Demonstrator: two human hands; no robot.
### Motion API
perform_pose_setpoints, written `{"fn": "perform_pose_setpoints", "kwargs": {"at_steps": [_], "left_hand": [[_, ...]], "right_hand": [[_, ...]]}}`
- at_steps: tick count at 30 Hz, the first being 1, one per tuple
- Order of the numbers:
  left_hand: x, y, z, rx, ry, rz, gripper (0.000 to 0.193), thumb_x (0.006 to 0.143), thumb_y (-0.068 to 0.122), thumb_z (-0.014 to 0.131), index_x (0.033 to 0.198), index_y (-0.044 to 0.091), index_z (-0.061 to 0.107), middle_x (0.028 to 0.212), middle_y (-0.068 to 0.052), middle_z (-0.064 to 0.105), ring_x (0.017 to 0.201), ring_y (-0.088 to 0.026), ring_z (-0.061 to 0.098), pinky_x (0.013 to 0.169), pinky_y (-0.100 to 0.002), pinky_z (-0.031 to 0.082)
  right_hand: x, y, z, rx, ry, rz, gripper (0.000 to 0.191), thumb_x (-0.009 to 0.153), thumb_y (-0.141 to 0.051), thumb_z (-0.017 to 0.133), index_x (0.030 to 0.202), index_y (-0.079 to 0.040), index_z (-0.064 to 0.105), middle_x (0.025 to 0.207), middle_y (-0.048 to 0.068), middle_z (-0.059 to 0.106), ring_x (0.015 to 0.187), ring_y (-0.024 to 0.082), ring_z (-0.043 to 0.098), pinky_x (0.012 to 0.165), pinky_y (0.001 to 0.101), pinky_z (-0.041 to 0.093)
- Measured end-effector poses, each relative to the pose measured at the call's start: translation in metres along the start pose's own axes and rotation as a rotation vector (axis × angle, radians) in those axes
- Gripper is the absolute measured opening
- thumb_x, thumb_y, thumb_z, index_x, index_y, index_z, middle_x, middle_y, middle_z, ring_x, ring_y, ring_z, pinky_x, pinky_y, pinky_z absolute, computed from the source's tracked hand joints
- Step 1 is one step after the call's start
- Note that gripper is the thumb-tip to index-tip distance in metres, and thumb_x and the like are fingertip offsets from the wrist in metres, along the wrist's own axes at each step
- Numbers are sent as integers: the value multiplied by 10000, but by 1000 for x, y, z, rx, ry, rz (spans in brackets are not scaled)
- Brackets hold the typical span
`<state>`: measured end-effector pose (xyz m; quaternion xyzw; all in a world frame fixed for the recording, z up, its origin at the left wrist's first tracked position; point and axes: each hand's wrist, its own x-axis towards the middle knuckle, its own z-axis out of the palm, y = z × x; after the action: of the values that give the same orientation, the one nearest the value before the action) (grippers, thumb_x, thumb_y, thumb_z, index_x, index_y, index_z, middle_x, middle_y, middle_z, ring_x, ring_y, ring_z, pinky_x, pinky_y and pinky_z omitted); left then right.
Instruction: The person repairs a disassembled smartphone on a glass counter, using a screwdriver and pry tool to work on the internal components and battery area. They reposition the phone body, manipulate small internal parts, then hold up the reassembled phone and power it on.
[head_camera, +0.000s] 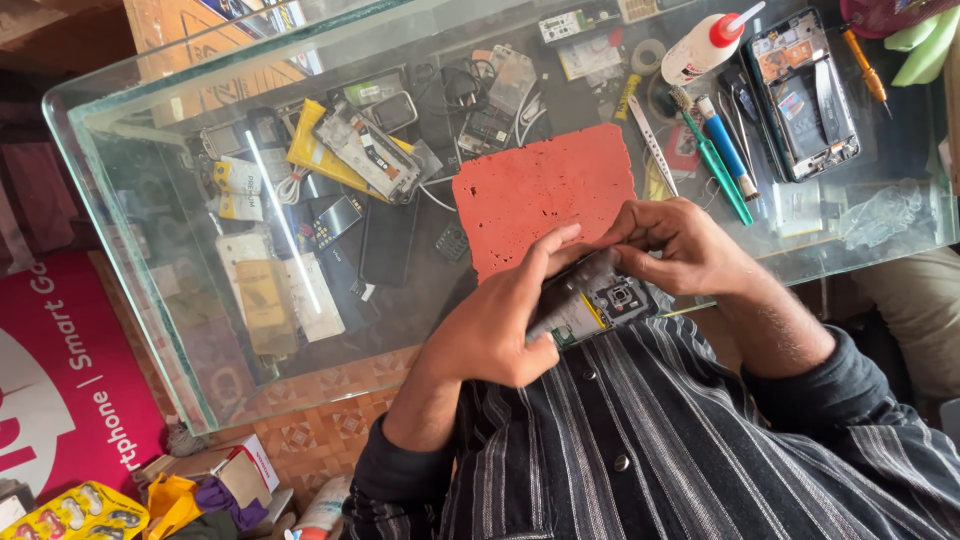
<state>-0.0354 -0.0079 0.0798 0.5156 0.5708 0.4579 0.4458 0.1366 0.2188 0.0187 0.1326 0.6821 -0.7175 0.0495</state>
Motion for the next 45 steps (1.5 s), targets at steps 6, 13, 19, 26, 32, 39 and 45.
{"fn": "perform_pose_setpoints", "kwargs": {"at_steps": [6,13,19,26,32,39,45], "left_hand": [[-11,-57,-9,-750,14,-225,487,1020,175,499,1472,-6,524,1383,-108,638,1276,-160,592,1114,-312,458],[-30,-75,-41,-602,211,-366,426,1093,320,516,1191,-52,699,1056,-90,720,988,-157,657,884,-298,523],[-78,-97,-78,-601,827,-410,334,1044,281,595,1114,-26,707,945,-55,673,839,-152,612,759,-332,503],[-122,-115,-95,594,1124,-620,302,926,295,796,1034,33,692,763,-19,637,642,-172,583,649,-340,484],[-84,-79,-50,1104,1228,-325,312,936,257,811,1121,72,641,1082,-128,640,976,-334,639,888,-462,533],[-21,-68,29,618,876,-365,911,719,507,871,1311,-89,519,1069,-179,643,948,-362,666,792,-457,545],[-16,-87,44,670,754,-399,981,684,306,921,1393,-139,409,1163,-265,591,1056,-421,620,877,-467,527]], "right_hand": [[12,0,10,45,133,111,171,980,-69,661,1087,62,688,855,67,778,792,68,712,664,223,561],[27,9,14,4,219,66,210,1058,-114,570,1129,44,689,895,48,748,816,60,683,713,222,560],[33,20,-5,-87,411,13,216,1110,-137,541,1125,29,678,872,5,693,789,49,623,710,222,527],[80,-23,-24,-513,53,-271,161,1000,-129,657,1096,-41,753,894,84,765,786,179,731,713,310,577],[141,-41,23,-813,-133,-535,127,891,-194,765,937,-75,766,908,75,754,882,324,703,775,441,563],[108,-19,54,-882,370,-691,151,829,-80,761,967,-34,721,1074,105,687,1059,338,646,920,467,510],[47,15,2,-1390,812,-373,140,905,-58,728,1042,-88,719,1096,93,628,1026,319,595,877,467,429]]}}
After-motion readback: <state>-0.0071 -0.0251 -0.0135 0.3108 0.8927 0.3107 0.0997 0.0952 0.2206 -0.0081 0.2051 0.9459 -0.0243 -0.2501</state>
